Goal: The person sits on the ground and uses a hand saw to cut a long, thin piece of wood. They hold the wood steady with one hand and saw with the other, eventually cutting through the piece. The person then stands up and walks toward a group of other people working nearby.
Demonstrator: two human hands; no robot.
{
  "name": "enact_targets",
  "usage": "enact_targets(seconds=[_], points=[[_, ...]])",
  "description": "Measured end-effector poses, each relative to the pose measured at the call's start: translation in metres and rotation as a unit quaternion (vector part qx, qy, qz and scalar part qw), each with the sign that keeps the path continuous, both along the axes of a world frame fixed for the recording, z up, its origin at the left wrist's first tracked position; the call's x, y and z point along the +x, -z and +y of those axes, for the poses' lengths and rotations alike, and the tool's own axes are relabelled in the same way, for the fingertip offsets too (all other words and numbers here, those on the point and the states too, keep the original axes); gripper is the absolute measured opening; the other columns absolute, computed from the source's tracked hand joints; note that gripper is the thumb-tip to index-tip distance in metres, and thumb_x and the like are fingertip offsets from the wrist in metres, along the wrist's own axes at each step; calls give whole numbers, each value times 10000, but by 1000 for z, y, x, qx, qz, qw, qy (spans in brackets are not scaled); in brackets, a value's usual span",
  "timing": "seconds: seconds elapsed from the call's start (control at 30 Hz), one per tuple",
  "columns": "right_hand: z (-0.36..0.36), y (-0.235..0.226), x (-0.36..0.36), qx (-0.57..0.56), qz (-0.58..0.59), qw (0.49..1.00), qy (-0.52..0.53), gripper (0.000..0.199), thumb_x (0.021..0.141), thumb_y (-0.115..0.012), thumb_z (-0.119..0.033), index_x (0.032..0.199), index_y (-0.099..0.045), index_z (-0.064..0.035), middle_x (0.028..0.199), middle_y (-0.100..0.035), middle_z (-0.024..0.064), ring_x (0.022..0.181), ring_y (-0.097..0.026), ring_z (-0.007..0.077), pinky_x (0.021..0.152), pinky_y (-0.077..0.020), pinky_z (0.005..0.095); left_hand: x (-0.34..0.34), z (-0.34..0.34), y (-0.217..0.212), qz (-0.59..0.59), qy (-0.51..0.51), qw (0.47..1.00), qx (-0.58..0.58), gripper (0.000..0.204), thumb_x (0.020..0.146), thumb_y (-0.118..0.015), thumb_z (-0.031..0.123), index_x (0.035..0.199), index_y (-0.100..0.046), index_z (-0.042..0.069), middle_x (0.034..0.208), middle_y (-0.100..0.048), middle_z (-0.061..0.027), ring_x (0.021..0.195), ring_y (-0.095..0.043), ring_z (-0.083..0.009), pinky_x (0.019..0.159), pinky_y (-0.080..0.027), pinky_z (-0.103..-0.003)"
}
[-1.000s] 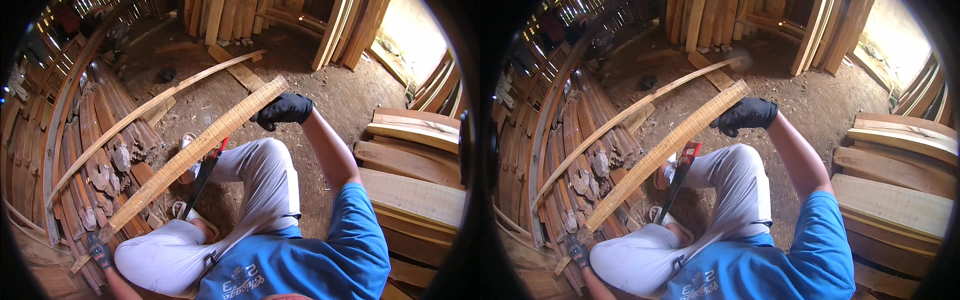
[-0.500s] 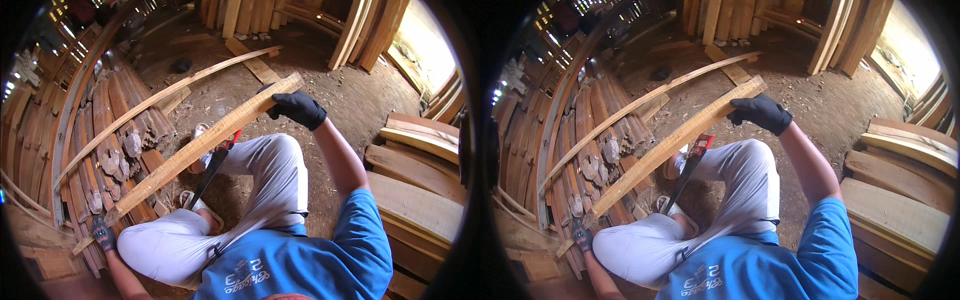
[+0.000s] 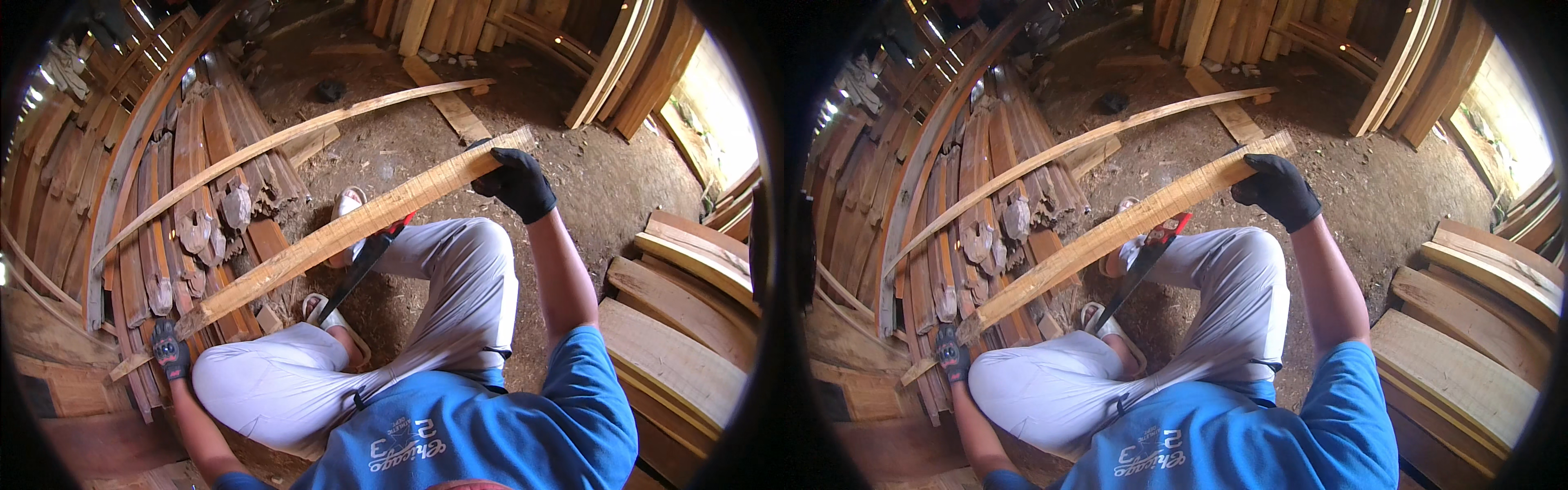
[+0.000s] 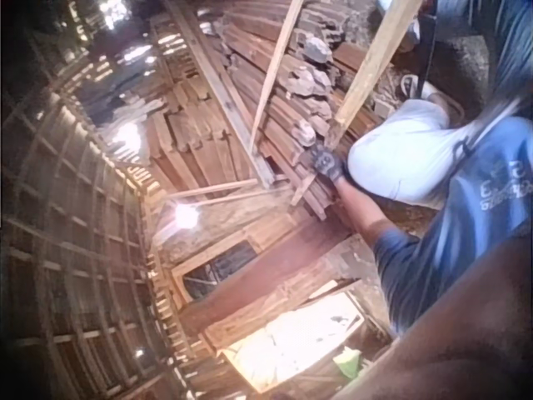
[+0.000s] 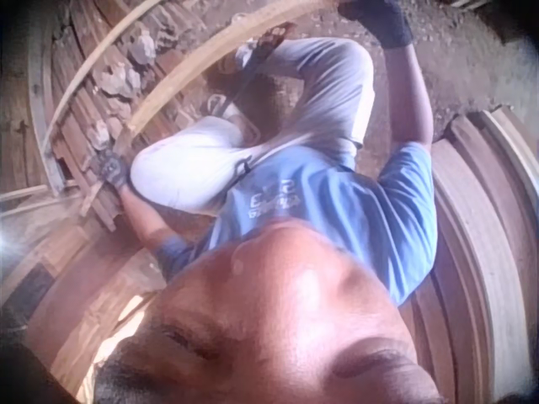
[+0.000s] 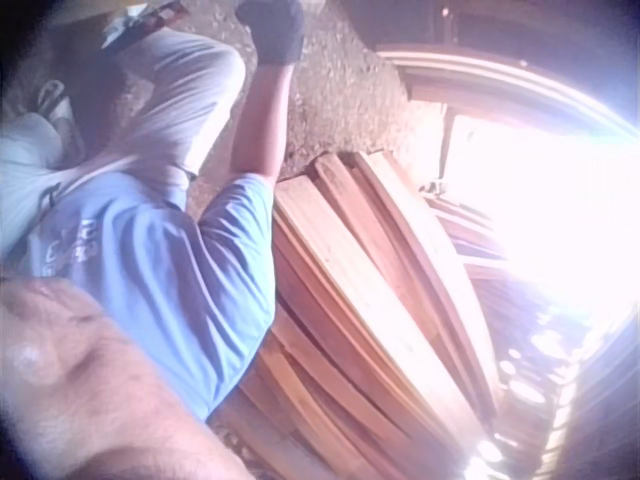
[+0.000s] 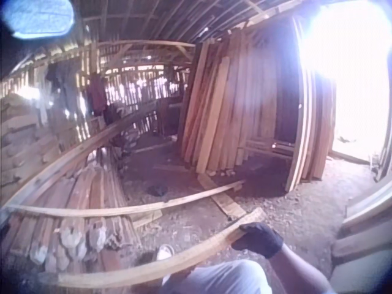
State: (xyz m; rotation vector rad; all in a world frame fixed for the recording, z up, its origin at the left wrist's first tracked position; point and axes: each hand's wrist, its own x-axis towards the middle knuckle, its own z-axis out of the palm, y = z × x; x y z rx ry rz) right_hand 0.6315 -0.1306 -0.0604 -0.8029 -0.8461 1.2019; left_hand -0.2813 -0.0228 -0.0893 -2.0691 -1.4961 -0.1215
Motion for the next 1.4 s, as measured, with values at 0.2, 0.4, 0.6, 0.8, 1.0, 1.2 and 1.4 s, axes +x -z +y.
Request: enact_targets(seconds=[0.2, 0.4, 0.6, 0.8, 1.0, 1.2, 1.4], points=[[-8, 2, -1, -15, -96, 995, 36, 326, 954, -723, -41, 1263, -617, -25, 1051, -751, 189, 961, -758, 260, 868, -616, 403, 11, 1, 0, -7, 3, 1000, -18, 224, 835, -621, 102, 1047, -664, 42, 1052, -644, -202, 1046, -617, -421, 908, -489, -521], [-2, -7, 4, -59, 66, 995, -45, 427, 849, -843, -43, 1216, -624, -41, 1044, -747, 114, 998, -732, 186, 933, -594, 367, 23, -7, -18, -37, 15, 998, -45, 216, 864, -602, 112, 1056, -674, 42, 1082, -669, -203, 1076, -632, -427, 931, -511, -518], [-3, -20, -24, 66, -423, 889, 161, 273, 920, -741, -109, 1158, -641, -18, 989, -742, 129, 892, -721, 170, 849, -587, 336, 103, -6, -120, -153, -200, 891, -378, 741, 746, -885, 311, 1392, -595, 91, 1285, -687, -170, 1265, -625, -346, 1076, -494, -427], [19, -38, -33, -36, -116, 986, 116, 259, 872, -797, -87, 1077, -671, 10, 884, -759, 98, 802, -720, 143, 791, -591, 327, 273, 0, -225, -237, 35, 861, -448, 910, 709, -920, 421, 1482, -542, 124, 1378, -642, -144, 1269, -623, -287, 1102, -473, -390], [39, -41, -68, -22, -266, 961, 78, 159, 893, -776, -48, 990, -663, 8, 839, -749, 82, 759, -707, 125, 701, -582, 313, 428, 3, -180, -217, 253, 863, -380, 896, 781, -820, 508, 1497, -518, 62, 1366, -663, -189, 1167, -693, -351, 1009, -537, -448], [52, -36, -91, -63, -113, 992, -14, 191, 1016, -643, -185, 974, -645, 2, 814, -706, 85, 755, -684, 140, 722, -573, 320, 461, 27, -158, -113, 248, 885, -377, 521, 858, -704, 473, 1219, -670, 99, 979, -750, -197, 921, -736, -386, 825, -582, -496], [50, -40, -103, -97, -19, 993, -70, 243, 966, -679, -202, 1014, -678, 36, 866, -702, 121, 844, -711, 219, 777, -568, 346, 428, 26, -125, -140, 345, 905, -208, 391, 867, -695, 444, 1055, -703, 101, 756, -711, -180, 693, -718, -366, 623, -557, -494]])
